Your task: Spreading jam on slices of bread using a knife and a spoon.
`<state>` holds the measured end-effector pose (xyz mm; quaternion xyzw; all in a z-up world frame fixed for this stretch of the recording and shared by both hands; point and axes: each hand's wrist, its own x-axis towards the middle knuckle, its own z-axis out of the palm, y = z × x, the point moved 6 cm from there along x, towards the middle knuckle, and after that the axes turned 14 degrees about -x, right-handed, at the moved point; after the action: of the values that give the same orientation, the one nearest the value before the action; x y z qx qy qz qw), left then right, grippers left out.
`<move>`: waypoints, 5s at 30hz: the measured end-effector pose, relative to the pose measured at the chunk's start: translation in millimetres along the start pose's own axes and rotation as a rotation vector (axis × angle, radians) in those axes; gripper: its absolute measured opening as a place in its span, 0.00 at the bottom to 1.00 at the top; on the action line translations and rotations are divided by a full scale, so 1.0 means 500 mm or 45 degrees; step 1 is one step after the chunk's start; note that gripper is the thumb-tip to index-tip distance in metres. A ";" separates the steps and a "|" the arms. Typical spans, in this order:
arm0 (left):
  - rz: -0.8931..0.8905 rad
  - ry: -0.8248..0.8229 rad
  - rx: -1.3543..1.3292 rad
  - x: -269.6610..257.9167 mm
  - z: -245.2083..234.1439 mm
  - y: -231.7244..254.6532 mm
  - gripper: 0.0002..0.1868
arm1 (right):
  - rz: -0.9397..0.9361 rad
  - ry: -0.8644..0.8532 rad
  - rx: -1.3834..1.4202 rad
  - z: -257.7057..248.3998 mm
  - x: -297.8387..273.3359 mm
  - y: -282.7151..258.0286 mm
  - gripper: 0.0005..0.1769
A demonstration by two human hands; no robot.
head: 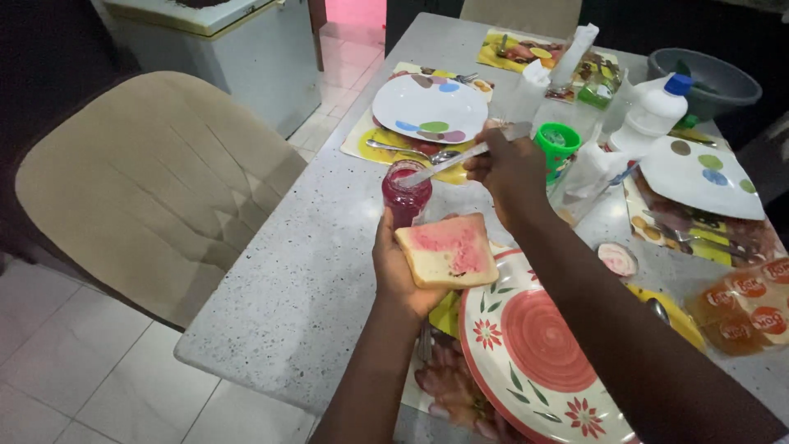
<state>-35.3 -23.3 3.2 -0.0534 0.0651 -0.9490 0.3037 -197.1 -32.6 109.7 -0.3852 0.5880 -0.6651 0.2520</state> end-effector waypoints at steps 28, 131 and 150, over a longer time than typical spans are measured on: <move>-0.381 0.172 0.078 -0.007 -0.022 -0.191 0.33 | 0.406 0.082 -1.003 -0.310 -0.231 0.025 0.33; 1.322 0.274 2.296 -0.013 0.100 0.097 0.34 | -0.426 -0.088 -0.953 0.104 -0.066 -0.069 0.25; 1.228 0.474 2.227 -0.028 0.106 0.089 0.34 | -0.015 0.111 0.038 0.004 -0.032 0.014 0.17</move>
<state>8.6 -55.9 47.6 0.3681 -0.5913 -0.4335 0.5718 -186.9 -22.5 99.2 -0.3555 0.5862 -0.6914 0.2280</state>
